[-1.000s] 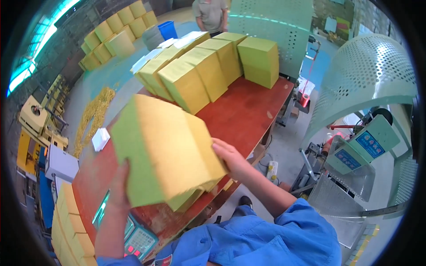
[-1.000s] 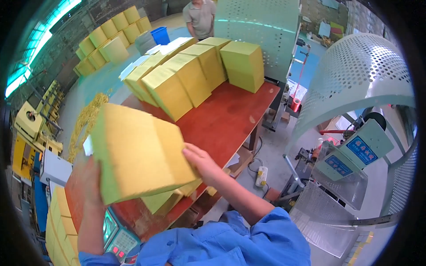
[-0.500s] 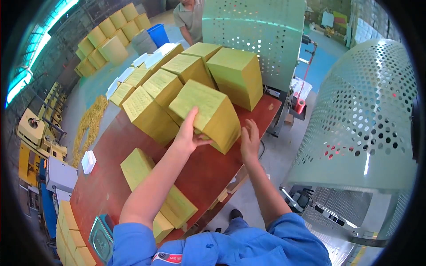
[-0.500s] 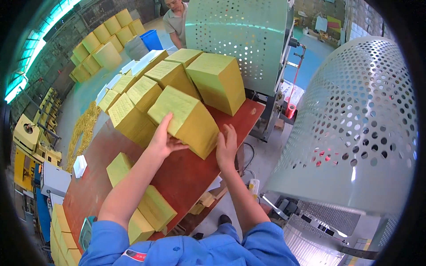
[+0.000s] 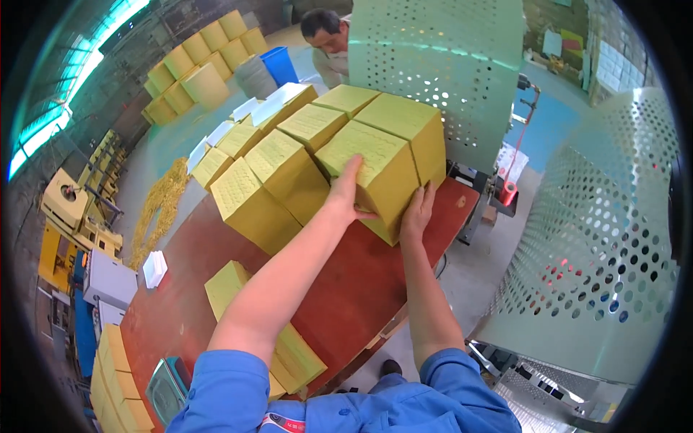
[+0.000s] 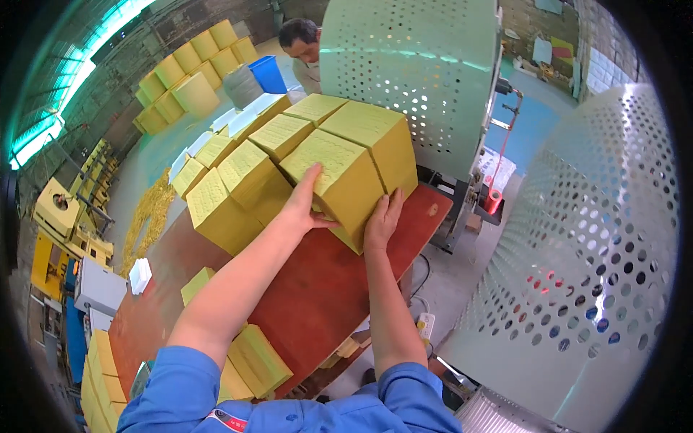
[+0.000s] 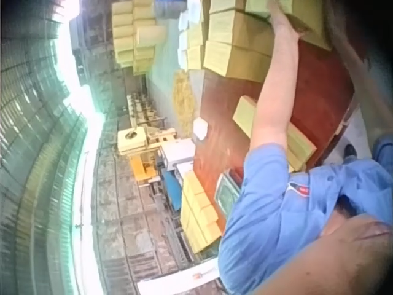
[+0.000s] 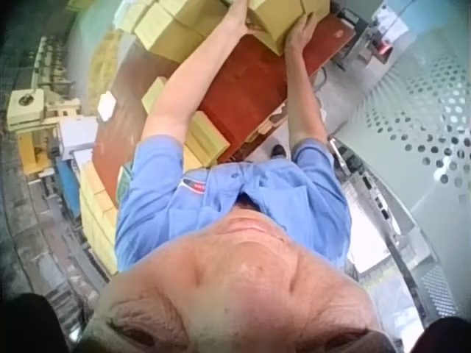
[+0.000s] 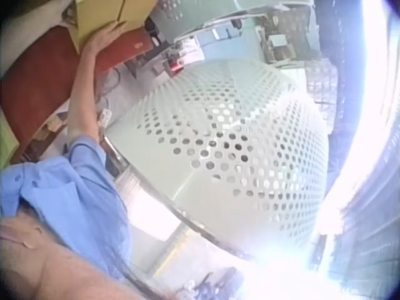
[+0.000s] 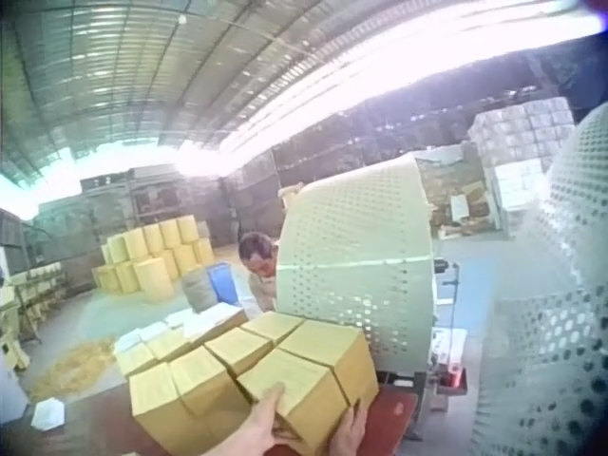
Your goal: Weighing stacks of paper on a digital scale and organizing them into groups.
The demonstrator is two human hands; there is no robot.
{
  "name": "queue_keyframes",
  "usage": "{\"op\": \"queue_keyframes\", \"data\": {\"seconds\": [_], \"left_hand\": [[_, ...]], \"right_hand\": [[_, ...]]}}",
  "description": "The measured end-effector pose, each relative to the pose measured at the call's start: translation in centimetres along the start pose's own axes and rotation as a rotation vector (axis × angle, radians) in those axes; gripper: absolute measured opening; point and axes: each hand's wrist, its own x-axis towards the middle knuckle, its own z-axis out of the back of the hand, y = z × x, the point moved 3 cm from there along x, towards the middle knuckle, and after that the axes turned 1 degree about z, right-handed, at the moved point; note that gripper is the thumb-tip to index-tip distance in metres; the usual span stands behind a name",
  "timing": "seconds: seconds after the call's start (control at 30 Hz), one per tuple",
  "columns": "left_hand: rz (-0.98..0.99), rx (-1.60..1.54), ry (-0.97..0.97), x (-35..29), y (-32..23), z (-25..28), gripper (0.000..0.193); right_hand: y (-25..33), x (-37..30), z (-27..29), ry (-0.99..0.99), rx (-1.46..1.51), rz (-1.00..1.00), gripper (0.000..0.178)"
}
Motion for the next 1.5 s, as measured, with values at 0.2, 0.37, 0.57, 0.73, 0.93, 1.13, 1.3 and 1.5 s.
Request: {"op": "queue_keyframes", "data": {"seconds": [0.2, 0.37, 0.57, 0.73, 0.93, 1.13, 1.3, 1.5], "left_hand": [[-0.007, -0.001, 0.017, 2.2, -1.1, 1.8, 0.081], [-0.136, -0.384, 0.237, -0.6, 0.4, -0.5, 0.073], [-0.217, 0.296, 0.4, -21.1, 0.2, 9.0, 0.098], [-0.261, 0.024, 0.228, -37.4, 6.4, 31.0, 0.075], [-0.358, 0.171, -0.633, -60.7, 16.1, 52.0, 0.06], [-0.008, 0.802, -1.489, -83.0, 28.2, 76.8, 0.079], [0.327, 0.882, -1.612, -91.3, 32.7, 90.8, 0.099], [0.442, 1.064, -1.473, -91.2, 35.1, 100.3, 0.103]], "right_hand": [[-2.4, -0.2, -2.4, 0.055, -0.014, 0.086, 0.05], [-5.7, 2.2, 1.4, 0.07, -0.082, 0.337, 0.046], [-2.6, -2.4, 8.3, 0.066, -0.501, 0.4, 0.042], [8.6, -21.3, 2.2, 0.642, -0.079, 0.953, 0.045], [29.5, -51.1, -1.2, 1.209, 0.593, 0.066, 0.046], [33.6, -78.8, 1.1, 1.886, 0.535, -0.214, 0.047], [35.7, -94.6, 4.1, 2.271, 0.403, -0.676, 0.036], [34.8, -101.7, 5.1, 2.397, 0.255, -0.8, 0.035]]}}
